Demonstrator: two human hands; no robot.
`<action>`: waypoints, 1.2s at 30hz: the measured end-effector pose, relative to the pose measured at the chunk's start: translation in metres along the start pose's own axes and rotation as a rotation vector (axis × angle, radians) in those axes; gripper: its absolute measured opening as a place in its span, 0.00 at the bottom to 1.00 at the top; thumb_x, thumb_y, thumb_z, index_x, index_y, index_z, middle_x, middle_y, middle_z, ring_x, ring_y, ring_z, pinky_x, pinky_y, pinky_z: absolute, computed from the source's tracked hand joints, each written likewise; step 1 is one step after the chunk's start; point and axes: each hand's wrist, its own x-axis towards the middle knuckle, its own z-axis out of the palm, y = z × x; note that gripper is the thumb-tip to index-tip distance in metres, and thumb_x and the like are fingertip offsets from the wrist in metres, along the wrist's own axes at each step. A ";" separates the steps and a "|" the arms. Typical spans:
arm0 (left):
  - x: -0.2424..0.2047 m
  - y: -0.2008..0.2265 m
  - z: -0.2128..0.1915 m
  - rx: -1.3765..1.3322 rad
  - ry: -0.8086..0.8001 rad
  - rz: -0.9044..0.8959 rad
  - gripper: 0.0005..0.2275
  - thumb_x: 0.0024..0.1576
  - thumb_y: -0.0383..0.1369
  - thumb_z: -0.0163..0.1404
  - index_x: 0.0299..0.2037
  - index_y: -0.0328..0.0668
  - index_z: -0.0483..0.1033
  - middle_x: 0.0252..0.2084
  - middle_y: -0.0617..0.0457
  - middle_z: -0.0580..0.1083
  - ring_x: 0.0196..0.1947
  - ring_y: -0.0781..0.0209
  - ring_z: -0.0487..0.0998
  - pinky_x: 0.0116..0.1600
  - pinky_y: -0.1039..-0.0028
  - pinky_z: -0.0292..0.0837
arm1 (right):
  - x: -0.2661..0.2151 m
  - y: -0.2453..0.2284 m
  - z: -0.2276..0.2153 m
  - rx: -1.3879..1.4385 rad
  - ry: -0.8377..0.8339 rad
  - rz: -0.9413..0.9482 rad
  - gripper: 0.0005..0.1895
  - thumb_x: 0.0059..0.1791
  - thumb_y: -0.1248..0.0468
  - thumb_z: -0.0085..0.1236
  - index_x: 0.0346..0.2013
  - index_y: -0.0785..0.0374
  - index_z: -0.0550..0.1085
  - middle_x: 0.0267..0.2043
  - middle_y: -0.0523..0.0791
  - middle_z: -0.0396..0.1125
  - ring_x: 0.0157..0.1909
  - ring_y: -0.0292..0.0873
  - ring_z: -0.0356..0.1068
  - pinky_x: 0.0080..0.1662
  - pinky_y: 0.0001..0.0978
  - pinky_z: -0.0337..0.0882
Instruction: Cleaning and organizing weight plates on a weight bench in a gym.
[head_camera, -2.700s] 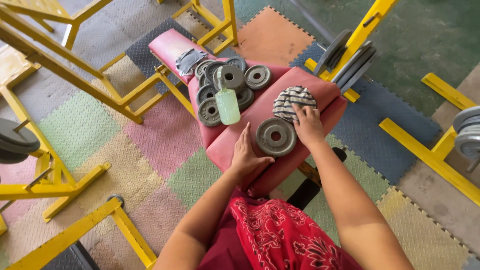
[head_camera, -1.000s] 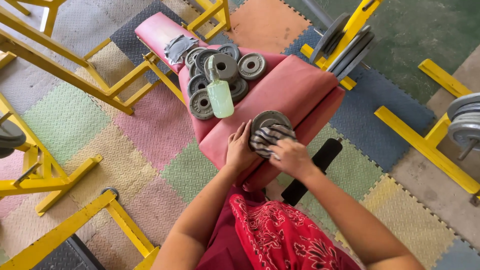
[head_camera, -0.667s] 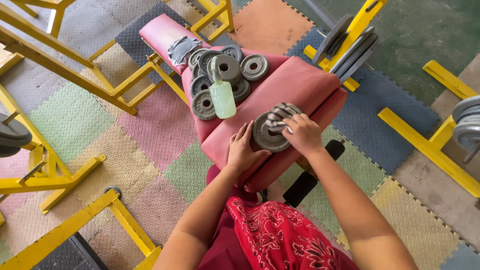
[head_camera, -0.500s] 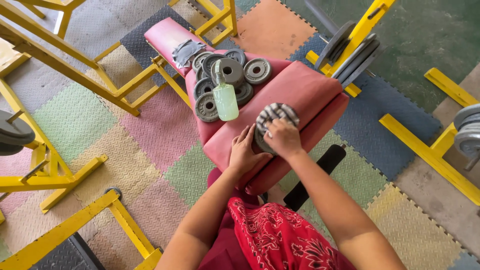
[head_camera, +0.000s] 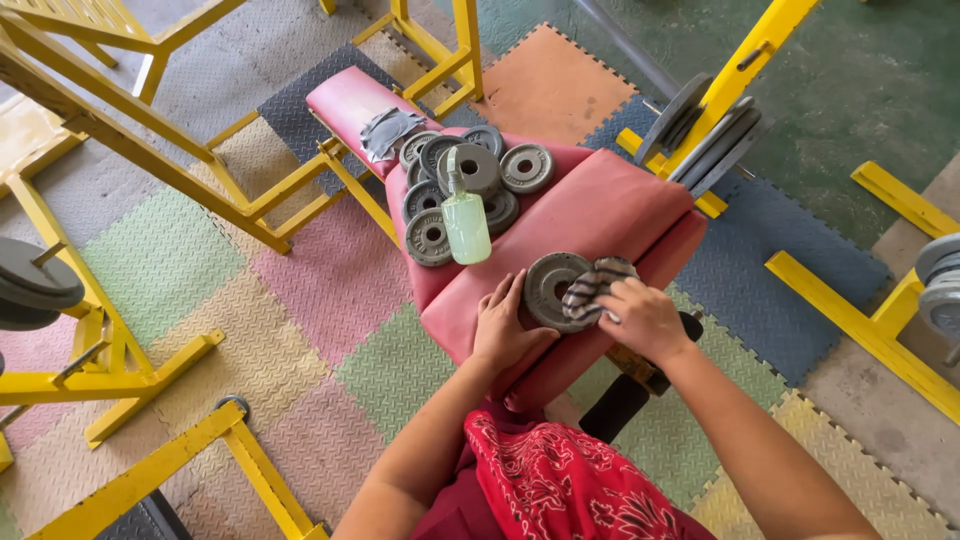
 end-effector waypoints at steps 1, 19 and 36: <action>0.001 -0.002 0.000 0.001 -0.001 0.004 0.53 0.34 0.49 0.70 0.73 0.48 0.58 0.72 0.40 0.61 0.66 0.33 0.63 0.69 0.55 0.58 | 0.008 0.003 0.006 -0.001 0.004 0.002 0.10 0.41 0.58 0.61 0.35 0.56 0.81 0.34 0.42 0.69 0.44 0.45 0.72 0.43 0.41 0.74; 0.002 -0.019 0.015 0.003 0.080 0.149 0.50 0.38 0.45 0.68 0.74 0.44 0.57 0.71 0.42 0.64 0.71 0.41 0.64 0.70 0.56 0.56 | 0.002 -0.039 0.022 0.189 -0.018 -0.039 0.09 0.45 0.57 0.61 0.36 0.57 0.80 0.37 0.43 0.70 0.43 0.48 0.70 0.44 0.42 0.73; 0.003 -0.021 0.014 0.016 0.018 0.052 0.49 0.37 0.53 0.70 0.70 0.43 0.61 0.74 0.43 0.62 0.68 0.37 0.62 0.70 0.57 0.58 | 0.059 -0.042 0.072 0.154 0.105 0.001 0.07 0.45 0.60 0.62 0.33 0.59 0.79 0.39 0.45 0.70 0.44 0.49 0.70 0.46 0.44 0.73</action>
